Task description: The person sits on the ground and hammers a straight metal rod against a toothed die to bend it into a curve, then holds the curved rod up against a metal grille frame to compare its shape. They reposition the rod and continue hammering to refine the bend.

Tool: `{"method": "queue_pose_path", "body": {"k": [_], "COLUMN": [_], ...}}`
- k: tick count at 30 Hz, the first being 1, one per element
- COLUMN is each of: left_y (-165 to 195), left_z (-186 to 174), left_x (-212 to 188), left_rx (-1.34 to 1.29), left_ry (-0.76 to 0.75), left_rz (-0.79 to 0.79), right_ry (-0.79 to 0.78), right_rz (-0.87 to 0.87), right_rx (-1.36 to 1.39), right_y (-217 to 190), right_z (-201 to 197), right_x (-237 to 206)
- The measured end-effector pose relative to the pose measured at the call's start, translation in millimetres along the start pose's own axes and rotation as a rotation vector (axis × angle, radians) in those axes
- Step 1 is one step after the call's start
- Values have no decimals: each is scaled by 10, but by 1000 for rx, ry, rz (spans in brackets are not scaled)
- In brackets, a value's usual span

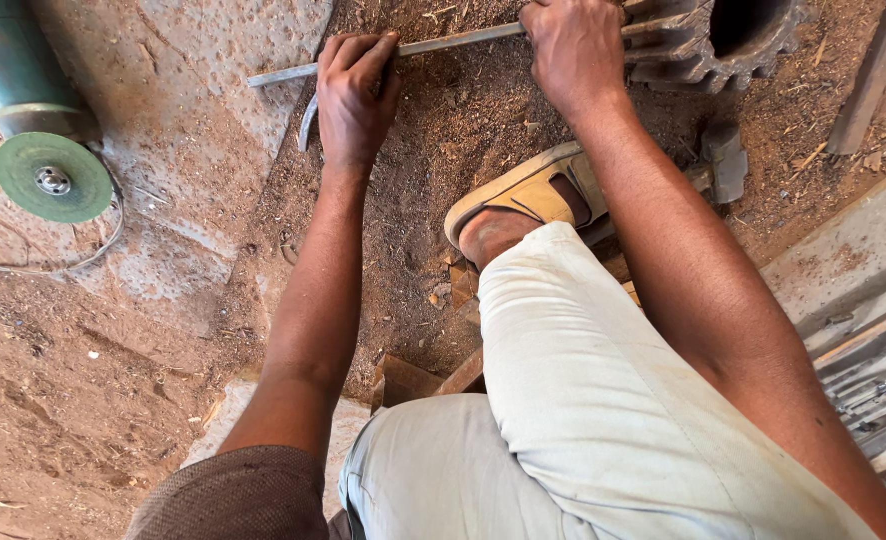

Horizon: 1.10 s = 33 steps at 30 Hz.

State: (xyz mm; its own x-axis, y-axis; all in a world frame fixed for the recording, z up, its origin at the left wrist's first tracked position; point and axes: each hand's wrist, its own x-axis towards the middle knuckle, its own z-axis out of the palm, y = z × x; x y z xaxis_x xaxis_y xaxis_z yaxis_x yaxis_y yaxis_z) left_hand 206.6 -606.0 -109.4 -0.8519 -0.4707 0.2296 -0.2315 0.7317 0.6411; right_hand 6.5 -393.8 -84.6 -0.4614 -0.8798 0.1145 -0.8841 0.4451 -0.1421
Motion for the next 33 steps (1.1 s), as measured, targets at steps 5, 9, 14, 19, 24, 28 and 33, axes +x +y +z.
{"method": "queue_pose_path", "body": {"k": [5,9,14,19,24,28,33], "left_y": [-77,-231,-343,-304,-205,-190,-237], "left_z": [9,108,156,132,119,143,201], "left_x": [-29,-28,-117,-116,-86,-127,-119], "left_rx": [-75,-171,-103,-74,-36,-5,-72], "left_ry": [-35,-33,-7,-30,-12,25,13], "left_rz": [-27,-139,27,51,24,21,-46], "right_ry": [-26,-16,19,11,21,30,-5], "right_rz": [8,-8,-29,-14,-10,-25,-9], "right_rx": [-33,-44,-55,-87,-140,-131,-171], "right_y": [-13,-18,-10,20,40,34,26], "right_z": [-2,-12,29,154,234,259,299], "right_x": [14,21,1,-44,-95,-123,-130]}}
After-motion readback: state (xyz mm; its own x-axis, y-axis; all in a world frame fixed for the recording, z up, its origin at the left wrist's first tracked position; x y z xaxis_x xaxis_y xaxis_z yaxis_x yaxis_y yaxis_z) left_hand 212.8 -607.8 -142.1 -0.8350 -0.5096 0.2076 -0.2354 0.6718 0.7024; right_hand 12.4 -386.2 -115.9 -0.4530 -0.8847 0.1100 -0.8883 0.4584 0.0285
